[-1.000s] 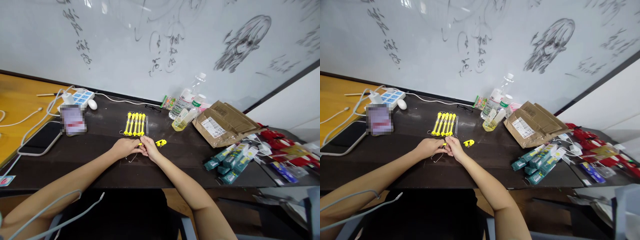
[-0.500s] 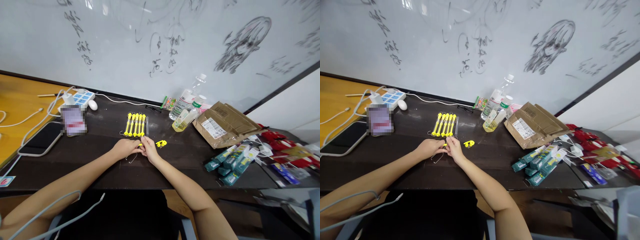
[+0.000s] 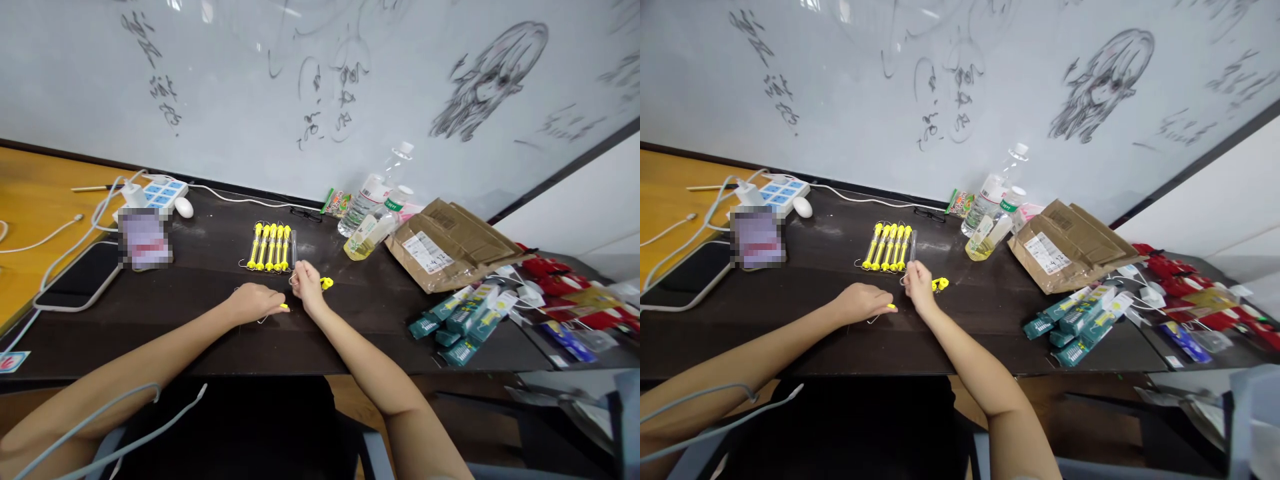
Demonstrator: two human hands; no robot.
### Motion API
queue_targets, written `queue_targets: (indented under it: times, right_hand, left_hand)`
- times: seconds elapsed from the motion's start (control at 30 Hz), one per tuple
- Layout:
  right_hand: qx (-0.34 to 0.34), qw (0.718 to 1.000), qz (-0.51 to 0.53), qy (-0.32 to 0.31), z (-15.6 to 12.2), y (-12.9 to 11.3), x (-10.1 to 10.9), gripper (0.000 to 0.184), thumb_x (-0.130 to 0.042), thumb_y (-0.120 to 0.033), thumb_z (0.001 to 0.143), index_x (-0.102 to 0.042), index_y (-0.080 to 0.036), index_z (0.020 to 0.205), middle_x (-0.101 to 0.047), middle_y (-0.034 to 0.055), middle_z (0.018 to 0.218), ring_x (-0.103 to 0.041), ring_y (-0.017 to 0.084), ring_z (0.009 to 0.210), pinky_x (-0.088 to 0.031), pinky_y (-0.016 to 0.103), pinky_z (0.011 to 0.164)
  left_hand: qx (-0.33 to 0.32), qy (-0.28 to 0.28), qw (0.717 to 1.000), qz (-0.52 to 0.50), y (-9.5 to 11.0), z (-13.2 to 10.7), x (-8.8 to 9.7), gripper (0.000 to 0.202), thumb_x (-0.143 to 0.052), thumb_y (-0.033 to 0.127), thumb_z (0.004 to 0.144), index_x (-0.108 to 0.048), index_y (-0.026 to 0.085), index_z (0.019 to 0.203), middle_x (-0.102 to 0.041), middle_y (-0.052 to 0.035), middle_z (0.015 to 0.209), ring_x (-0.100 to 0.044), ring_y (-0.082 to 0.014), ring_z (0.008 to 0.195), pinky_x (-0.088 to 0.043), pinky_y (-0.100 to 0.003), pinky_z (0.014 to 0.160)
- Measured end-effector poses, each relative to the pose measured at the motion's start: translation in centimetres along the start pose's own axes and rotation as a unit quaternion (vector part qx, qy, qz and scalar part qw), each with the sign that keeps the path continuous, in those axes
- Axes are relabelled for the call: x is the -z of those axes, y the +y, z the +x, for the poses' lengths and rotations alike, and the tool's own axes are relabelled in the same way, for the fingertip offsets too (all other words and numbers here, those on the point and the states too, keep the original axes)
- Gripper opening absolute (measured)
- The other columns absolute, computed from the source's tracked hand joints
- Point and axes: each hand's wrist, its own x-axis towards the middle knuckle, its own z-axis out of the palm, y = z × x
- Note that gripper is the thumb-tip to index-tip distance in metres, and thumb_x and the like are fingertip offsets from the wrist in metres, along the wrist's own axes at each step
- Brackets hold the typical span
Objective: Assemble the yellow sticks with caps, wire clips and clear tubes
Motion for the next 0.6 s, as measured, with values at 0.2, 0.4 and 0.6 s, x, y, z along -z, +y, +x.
queue_targets:
  times: [0.2,0.4,0.6]
  right_hand:
    - [0.038,0.989,-0.116,-0.087,0.3,0.2,0.6,0.041,-0.050,-0.057,0.083,-0.044,-0.020,0.066,-0.038,-0.0074,0.047,-0.030,0.006,0.041,-0.025,0.019,0.041]
    - [0.105,0.948,-0.267,-0.140,-0.7,1.1,-0.2,0.030,-0.055,-0.044,0.083,-0.050,-0.019,0.068,-0.044,-0.0053,0.053,-0.038,0.009,0.050,-0.030,0.022,0.053]
    - [0.139,0.926,-0.321,-0.146,-0.7,1.0,-0.2,0.029,-0.052,-0.040,0.086,-0.054,-0.019,0.066,-0.051,-0.0023,0.060,-0.043,0.012,0.058,-0.033,0.024,0.059]
  left_hand:
    - [0.135,0.012,0.987,-0.088,-1.1,0.2,1.5,0.038,-0.039,0.049,0.094,-0.051,0.018,0.076,-0.058,0.0000,0.065,-0.054,-0.0135,0.059,-0.032,-0.022,0.055]
    - [0.248,0.128,0.926,-0.252,-2.6,0.0,2.6,0.017,-0.028,0.025,0.093,-0.044,0.019,0.090,-0.051,0.0031,0.065,-0.049,-0.0127,0.060,-0.037,-0.024,0.063]
    - [0.247,0.119,0.902,-0.334,-2.2,0.3,1.8,0.019,-0.029,0.025,0.092,-0.044,0.019,0.083,-0.051,0.0033,0.067,-0.046,-0.0105,0.060,-0.040,-0.023,0.064]
